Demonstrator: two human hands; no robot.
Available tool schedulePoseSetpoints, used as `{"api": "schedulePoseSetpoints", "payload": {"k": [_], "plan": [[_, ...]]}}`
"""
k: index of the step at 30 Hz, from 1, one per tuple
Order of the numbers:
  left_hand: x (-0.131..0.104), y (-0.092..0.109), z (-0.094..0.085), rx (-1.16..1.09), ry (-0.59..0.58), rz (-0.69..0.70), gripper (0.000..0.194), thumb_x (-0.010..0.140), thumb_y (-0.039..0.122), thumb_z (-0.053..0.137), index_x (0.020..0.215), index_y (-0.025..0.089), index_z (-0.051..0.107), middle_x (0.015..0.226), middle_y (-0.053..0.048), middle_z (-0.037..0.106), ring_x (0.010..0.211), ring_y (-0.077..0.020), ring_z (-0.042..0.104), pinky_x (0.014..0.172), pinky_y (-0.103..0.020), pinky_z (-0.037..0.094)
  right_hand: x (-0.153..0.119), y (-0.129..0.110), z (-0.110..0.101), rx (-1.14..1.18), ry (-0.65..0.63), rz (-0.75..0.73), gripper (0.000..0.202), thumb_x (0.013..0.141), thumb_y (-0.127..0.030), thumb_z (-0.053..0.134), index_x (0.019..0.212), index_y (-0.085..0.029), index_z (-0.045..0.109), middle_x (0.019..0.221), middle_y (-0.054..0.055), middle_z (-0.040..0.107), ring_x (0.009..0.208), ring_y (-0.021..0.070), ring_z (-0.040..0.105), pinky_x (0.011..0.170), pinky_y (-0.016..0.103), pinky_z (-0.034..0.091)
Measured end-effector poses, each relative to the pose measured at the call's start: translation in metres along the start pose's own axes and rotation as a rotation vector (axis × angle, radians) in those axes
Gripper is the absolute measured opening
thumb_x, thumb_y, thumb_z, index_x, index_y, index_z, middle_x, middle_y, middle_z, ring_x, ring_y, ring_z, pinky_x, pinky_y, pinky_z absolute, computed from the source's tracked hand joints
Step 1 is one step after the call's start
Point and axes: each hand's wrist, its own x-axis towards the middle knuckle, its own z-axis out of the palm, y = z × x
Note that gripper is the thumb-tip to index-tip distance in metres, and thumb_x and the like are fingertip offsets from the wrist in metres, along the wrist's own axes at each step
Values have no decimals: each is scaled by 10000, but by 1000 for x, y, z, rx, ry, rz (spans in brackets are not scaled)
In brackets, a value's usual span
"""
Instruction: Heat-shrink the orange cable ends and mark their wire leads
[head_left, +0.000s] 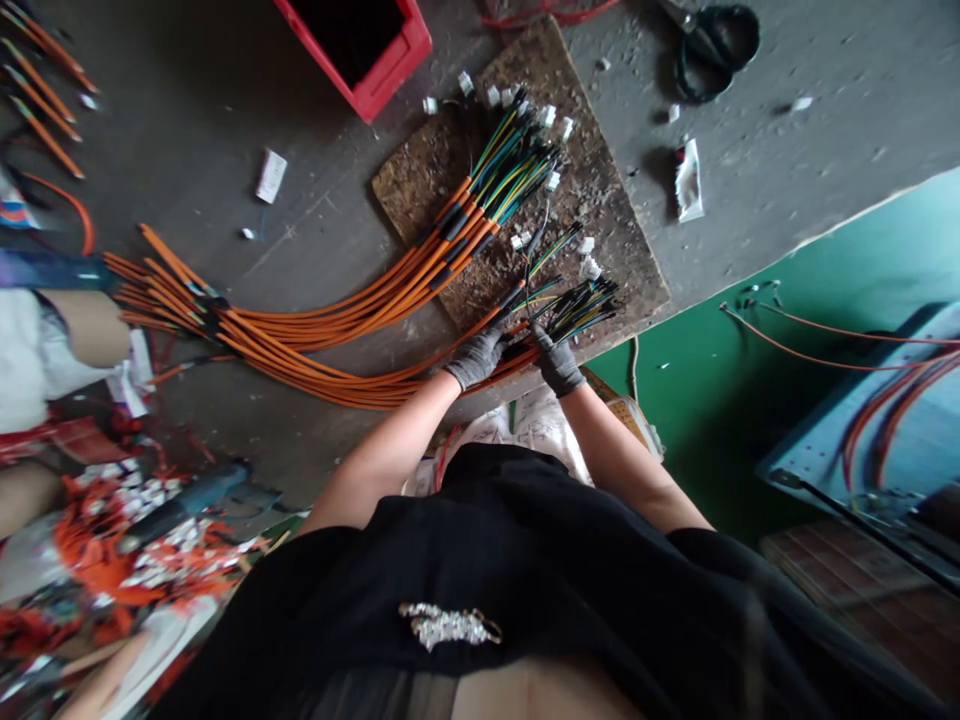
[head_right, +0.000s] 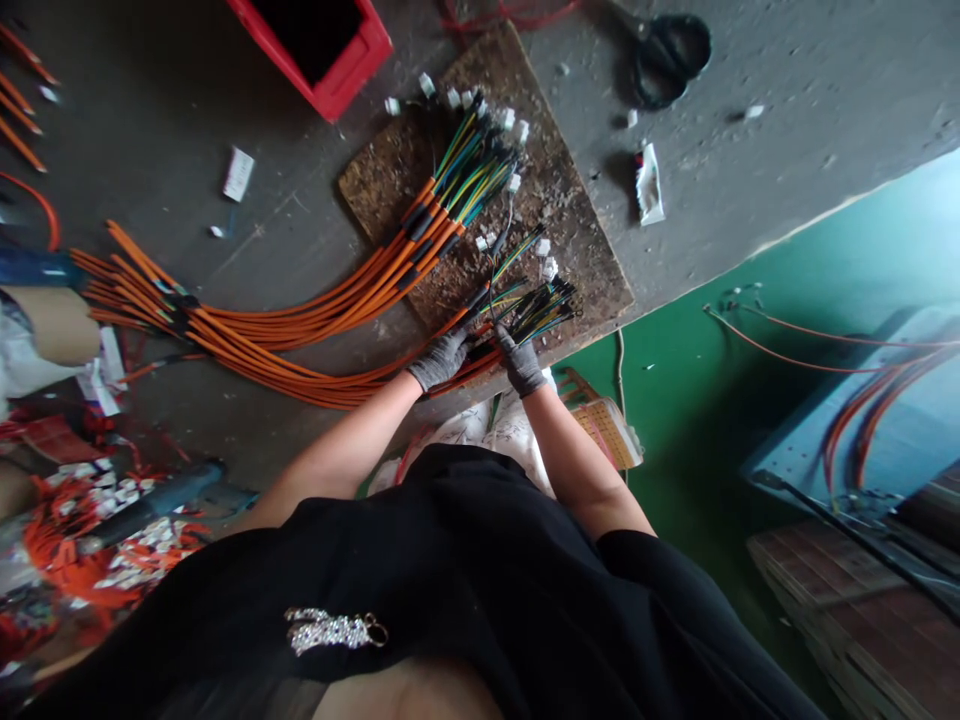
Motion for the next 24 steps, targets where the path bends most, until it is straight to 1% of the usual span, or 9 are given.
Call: {"api": "schedulePoseSetpoints", "payload": {"k": [4,7,8,11,13,17,19,21,24], "plan": [[-14,-8,-7,111,-61,-3,310,1069,241,516,1197,137,778,1200,-148,795,1152,-296,734,1092,-458,563,-3,-5,-2,-7,-37,47,826,680,-846,752,1170,-182,787,926,63,753,849,235,674,656,336,559],[-10,2,-21,215,-166,30,285,1061,281,562,1124,133,797,1170,-141,797,1168,-291,728,1127,-431,536,-6,-6,-3,-22,-49,64,785,639,-852,770,1044,-181,807,819,47,722,757,213,646,647,343,548],[-6,7,-25,232,-174,29,289,1065,297,565,1143,141,795,1181,-133,792,1180,-278,725,1134,-404,530,-7,-7,-3,-26,-39,66,759,636,-855,770,986,-182,803,777,38,704,720,202,628,635,341,543],[12,20,-29,275,-69,-55,362,1081,308,530,1349,151,716,1332,-146,730,1238,-260,699,1121,-357,526,-9,-9,0,-30,10,54,703,653,-867,752,850,-192,765,711,22,672,660,180,591,618,339,539],[25,28,-26,318,-4,-149,406,1056,292,565,1413,124,663,1393,-185,687,1231,-289,696,1079,-377,541,-12,-11,3,-28,38,32,665,650,-848,770,797,-199,748,708,27,681,685,192,609,651,348,559],[38,36,-22,369,8,-217,342,1013,267,613,1284,83,712,1332,-223,700,1176,-338,709,1026,-417,547,-18,-13,6,-25,74,-12,570,649,-759,816,762,-204,753,749,49,716,807,239,674,772,380,595],[33,35,-27,362,10,-197,354,1043,289,567,1303,90,702,1279,-215,726,1164,-333,718,1015,-409,546,-18,-12,6,-20,98,-21,543,667,-722,813,791,-195,770,784,56,727,867,259,688,814,400,602],[22,31,-32,328,4,-186,421,1075,323,519,1405,95,642,1215,-202,759,1122,-321,738,977,-395,555,-15,-9,7,-10,117,-23,549,669,-701,813,852,-184,790,839,65,747,938,279,694,856,425,607],[4,25,-32,264,-56,-168,444,1096,318,479,1463,108,614,1173,-191,787,1082,-303,758,944,-372,564,-5,-6,8,18,114,-32,611,638,-712,825,952,-188,806,930,73,781,1042,297,699,948,463,602]]}}
